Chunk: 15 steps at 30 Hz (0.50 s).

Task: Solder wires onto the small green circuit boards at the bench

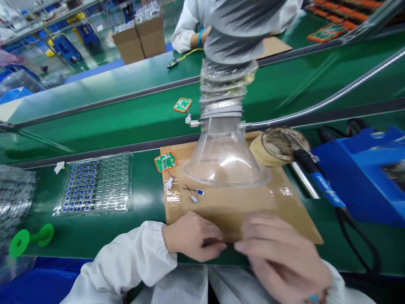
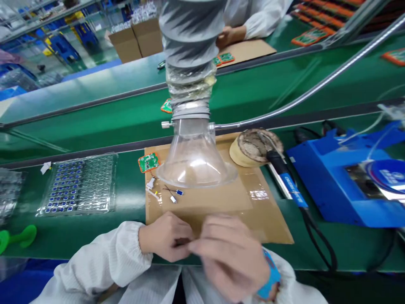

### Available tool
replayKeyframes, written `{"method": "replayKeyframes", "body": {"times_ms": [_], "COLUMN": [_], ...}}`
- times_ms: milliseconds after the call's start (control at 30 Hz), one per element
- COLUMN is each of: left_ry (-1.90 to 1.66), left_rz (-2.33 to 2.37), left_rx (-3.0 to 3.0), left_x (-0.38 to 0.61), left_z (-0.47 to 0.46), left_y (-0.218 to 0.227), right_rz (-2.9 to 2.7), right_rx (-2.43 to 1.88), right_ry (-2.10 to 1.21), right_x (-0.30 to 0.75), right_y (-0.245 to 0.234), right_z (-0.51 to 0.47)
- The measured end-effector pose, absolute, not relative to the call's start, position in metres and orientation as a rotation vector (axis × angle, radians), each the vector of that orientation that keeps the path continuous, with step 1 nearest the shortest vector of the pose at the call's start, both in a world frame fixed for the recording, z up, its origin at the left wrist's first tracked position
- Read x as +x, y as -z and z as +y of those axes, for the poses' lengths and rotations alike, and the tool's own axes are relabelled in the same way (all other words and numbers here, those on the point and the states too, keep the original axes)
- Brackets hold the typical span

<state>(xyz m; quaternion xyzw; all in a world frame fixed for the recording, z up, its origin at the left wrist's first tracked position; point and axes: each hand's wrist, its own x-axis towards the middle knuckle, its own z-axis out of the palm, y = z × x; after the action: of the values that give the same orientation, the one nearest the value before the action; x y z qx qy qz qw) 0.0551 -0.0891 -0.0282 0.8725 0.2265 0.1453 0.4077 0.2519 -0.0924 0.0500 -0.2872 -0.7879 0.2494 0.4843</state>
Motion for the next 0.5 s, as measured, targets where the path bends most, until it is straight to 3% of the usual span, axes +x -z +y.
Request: {"method": "replayKeyframes", "body": {"times_ms": [133, 200, 367, 500], "left_ry": [-0.42, -0.505, -0.485, -0.21], "left_rz": [0.563, 0.735, 1.949, 1.956], "left_rx": [2.259, 2.368, 2.338, 2.467], "left_x": [0.046, 0.034, 0.007, -0.001], "left_z": [-0.086, -0.073, -0.018, 0.004], "left_y": [0.023, 0.015, -0.005, -0.002], "right_rz": [-1.644, -1.382, -0.642, -0.544], "right_rx": [-1.18, -1.392, -1.273, -1.203], "right_ry": [-0.481, -0.655, -1.103, -1.086], "right_x": [0.286, 0.296, 0.306, 0.317], "right_y": [0.009, 0.03, 0.04, 0.04], "right_z": [-0.095, -0.089, -0.06, -0.046]}}
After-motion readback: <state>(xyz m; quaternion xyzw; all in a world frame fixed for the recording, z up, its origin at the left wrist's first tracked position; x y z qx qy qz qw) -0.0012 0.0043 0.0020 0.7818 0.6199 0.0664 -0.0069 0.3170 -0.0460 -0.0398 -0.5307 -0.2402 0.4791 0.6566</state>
